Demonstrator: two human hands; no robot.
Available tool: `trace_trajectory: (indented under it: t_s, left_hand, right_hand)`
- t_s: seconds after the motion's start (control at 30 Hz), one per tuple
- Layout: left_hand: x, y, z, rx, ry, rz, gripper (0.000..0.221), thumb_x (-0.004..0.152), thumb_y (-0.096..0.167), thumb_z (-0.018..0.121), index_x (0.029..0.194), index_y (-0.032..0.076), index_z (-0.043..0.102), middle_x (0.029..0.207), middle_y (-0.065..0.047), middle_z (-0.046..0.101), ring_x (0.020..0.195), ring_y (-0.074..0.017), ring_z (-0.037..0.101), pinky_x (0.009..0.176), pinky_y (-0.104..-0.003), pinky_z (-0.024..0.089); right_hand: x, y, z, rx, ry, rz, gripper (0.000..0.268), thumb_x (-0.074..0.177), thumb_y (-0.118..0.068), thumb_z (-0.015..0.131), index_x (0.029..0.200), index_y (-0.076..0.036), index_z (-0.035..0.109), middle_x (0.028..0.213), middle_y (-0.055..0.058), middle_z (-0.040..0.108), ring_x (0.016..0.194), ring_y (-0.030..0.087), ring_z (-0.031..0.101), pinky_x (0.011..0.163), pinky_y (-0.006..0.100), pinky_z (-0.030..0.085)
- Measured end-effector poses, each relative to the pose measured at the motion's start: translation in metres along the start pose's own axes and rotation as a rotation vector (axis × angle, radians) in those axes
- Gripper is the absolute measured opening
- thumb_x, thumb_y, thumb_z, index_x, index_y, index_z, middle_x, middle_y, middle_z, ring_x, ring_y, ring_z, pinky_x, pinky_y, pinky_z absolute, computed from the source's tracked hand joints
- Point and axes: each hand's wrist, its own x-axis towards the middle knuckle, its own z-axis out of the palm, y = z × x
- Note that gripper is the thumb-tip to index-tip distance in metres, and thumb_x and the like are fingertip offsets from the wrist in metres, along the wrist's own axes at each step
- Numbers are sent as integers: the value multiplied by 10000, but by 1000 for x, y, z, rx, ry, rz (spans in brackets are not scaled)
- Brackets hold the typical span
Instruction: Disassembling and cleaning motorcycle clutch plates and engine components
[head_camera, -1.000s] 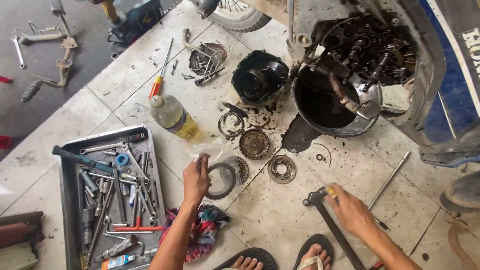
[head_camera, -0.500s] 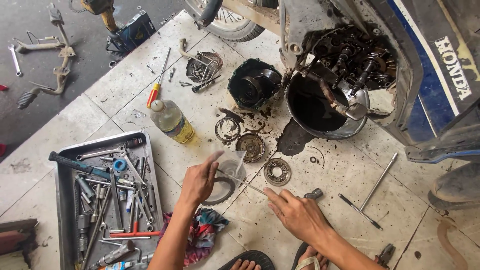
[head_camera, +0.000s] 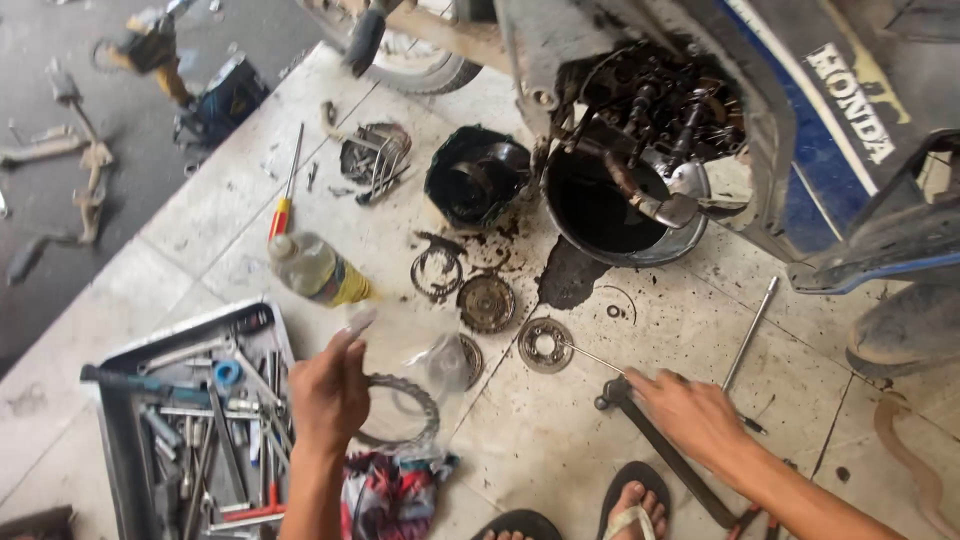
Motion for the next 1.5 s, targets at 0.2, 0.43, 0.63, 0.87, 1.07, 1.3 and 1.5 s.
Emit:
trace_trajectory:
  t_s: [0.2,0.43,0.63,0.87,1.07,1.3,1.5]
  left_hand:
    - [-7,-33,40,-157,-152,-233,325,1050,197,515,1305,134,706,501,6,561,442,-137,610,425,-295,448]
    - [-32,-41,98,35,-146,-379,313,1046,303,531,1243,138,710,564,-124,658,438,-256,590,460,-419,456]
    - [-38,-14,104,-122,-216,-578,180,872,207,795,978,65,831,770,-90,808,520,-143,656,489,-249,515]
    - [-27,-52,85,170,-66,-437,286,845,348,825,909,70,815,613,-99,688,455,-224,531,485,-344,450]
    - [-33,5,120,-140,-184,-450,264,842,273,840,783,28,760,612,-82,708,387,-124,463,354,-263,382]
    - [-2,-29,98,131,-67,-381,267,868,333,821,887,67,823,711,-106,771,392,-148,559,363,-276,421]
    - [-20,-61,113,-71,66,-519,239,856,456,861,735,262,791,566,-52,641,586,-166,632,651,-276,483]
  right_hand:
    - [-24,-12,-42,432,-33,235,390,956,-312,524,1343,-354,499,835,-21,693,371,84,561,309,212,575]
    - [-20,-89,-56,614,70,-37,377,950,-222,595,1324,-212,641,961,73,695,356,75,544,268,179,503]
    - [4,-136,-92,301,-85,-86,626,830,-200,680,1421,-147,482,867,47,632,379,128,580,297,282,482]
    - [-8,-109,-141,340,-233,-66,458,923,-170,532,1374,-101,489,991,121,642,477,197,669,404,328,586]
    - [40,-156,-108,217,32,-212,225,805,-60,616,1018,-81,684,1157,138,526,810,254,580,543,377,545]
    - [5,-78,-124,317,-117,-60,226,891,-161,544,925,-174,768,1393,-18,598,637,185,710,486,284,608]
    - [-19,40,88,378,-500,520,380,953,-260,454,1266,-210,664,1148,117,783,1085,358,745,911,585,562]
